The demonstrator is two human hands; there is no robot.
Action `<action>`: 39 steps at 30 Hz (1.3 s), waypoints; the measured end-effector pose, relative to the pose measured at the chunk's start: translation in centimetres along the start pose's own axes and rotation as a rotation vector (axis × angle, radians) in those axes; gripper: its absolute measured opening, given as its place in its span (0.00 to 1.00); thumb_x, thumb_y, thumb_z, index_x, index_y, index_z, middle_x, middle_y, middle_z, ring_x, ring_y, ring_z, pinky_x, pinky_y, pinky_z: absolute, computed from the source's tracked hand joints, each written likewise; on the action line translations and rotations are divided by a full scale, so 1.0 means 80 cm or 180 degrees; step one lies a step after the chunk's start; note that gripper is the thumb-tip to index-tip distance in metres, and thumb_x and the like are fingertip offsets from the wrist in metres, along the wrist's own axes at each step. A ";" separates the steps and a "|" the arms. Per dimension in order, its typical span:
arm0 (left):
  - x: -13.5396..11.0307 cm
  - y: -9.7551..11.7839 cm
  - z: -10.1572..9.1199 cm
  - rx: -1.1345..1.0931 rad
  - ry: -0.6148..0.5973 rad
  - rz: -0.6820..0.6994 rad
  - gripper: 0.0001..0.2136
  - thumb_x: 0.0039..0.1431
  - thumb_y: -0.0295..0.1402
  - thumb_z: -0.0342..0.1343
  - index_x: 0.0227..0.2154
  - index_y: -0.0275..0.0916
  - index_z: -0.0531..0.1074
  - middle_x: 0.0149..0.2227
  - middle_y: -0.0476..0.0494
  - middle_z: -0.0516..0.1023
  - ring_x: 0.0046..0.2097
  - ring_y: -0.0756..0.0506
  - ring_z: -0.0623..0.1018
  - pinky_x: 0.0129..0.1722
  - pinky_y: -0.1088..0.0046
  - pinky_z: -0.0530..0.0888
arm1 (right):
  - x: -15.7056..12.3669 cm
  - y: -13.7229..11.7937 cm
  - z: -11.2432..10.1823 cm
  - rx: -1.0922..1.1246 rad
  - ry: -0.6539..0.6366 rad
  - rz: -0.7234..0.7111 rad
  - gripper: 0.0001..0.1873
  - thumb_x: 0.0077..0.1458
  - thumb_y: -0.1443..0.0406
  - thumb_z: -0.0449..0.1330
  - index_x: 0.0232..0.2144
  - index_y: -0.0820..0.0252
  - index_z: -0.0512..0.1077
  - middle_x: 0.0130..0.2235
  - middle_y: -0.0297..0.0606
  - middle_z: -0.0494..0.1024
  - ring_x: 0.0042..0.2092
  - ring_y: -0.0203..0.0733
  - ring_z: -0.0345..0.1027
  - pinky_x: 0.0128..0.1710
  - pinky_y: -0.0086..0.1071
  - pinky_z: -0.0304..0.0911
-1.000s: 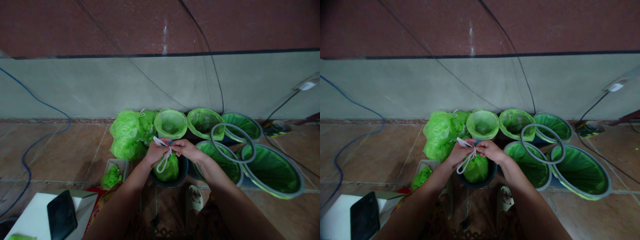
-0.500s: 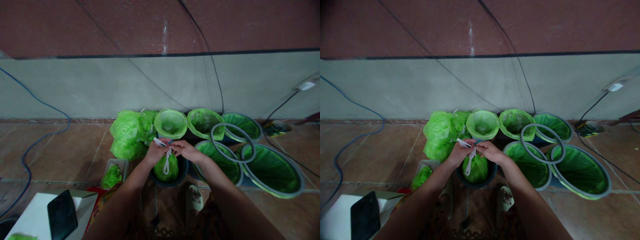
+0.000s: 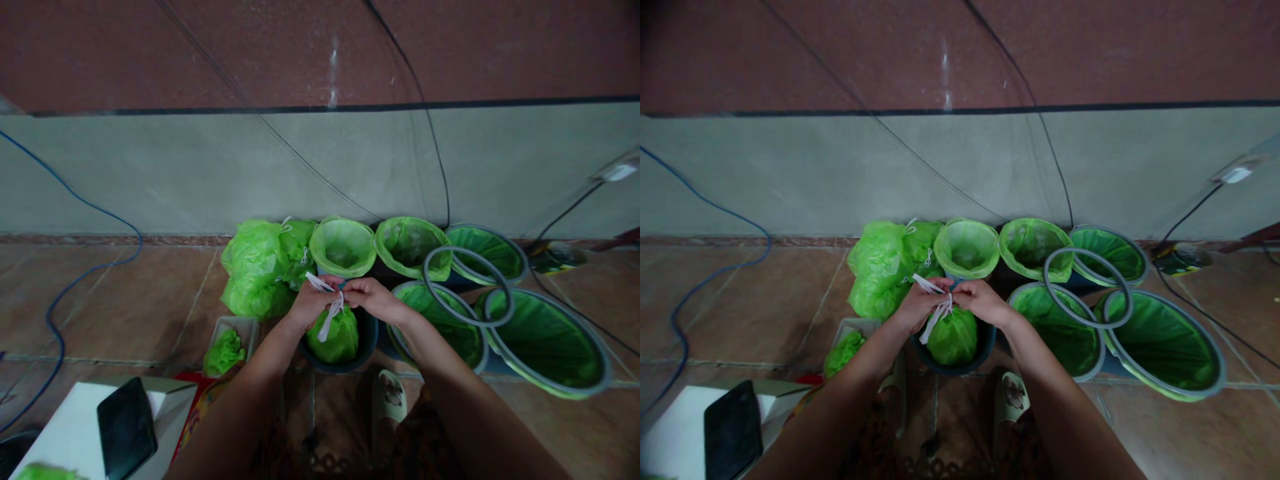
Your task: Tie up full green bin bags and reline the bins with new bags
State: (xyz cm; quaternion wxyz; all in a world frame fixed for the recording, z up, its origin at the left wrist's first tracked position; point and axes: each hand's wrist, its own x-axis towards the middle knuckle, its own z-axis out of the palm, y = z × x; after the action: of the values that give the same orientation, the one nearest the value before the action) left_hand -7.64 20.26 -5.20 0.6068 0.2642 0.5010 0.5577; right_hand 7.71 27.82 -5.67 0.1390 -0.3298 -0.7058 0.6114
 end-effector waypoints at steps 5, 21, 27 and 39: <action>0.001 -0.007 0.002 0.0327 0.0020 -0.0098 0.11 0.37 0.24 0.63 0.29 0.32 0.75 0.20 0.52 0.74 0.20 0.52 0.71 0.22 0.77 0.68 | -0.008 -0.015 0.008 -0.2288 0.0314 -0.0574 0.08 0.55 0.66 0.56 0.26 0.61 0.72 0.30 0.37 0.73 0.33 0.37 0.63 0.35 0.30 0.55; 0.009 -0.011 -0.001 0.0711 0.0229 0.0191 0.11 0.39 0.26 0.64 0.31 0.33 0.75 0.21 0.52 0.75 0.22 0.53 0.71 0.24 0.77 0.69 | -0.005 -0.003 0.015 -0.1466 0.0407 0.0087 0.11 0.56 0.65 0.53 0.27 0.62 0.72 0.27 0.35 0.73 0.29 0.36 0.64 0.32 0.30 0.57; 0.018 -0.025 -0.010 0.1523 0.0312 0.0317 0.05 0.40 0.22 0.60 0.24 0.34 0.76 0.21 0.52 0.75 0.23 0.52 0.72 0.26 0.78 0.68 | -0.017 -0.020 0.032 -0.3522 0.0610 0.0149 0.14 0.59 0.70 0.48 0.36 0.62 0.74 0.41 0.46 0.77 0.40 0.45 0.71 0.36 0.33 0.60; 0.020 -0.032 -0.030 0.3049 0.0609 0.0466 0.07 0.38 0.19 0.60 0.19 0.38 0.74 0.21 0.48 0.75 0.27 0.48 0.74 0.32 0.73 0.71 | -0.011 0.000 0.025 -0.3591 0.0258 0.1215 0.15 0.58 0.72 0.50 0.37 0.64 0.78 0.40 0.51 0.80 0.45 0.49 0.75 0.40 0.34 0.64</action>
State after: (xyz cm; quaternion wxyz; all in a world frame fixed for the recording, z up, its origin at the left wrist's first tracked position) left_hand -8.97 20.62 -8.82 0.3277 0.4956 0.7346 0.3276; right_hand 7.16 25.75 -5.91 -0.1431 -0.4968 -0.8440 0.1432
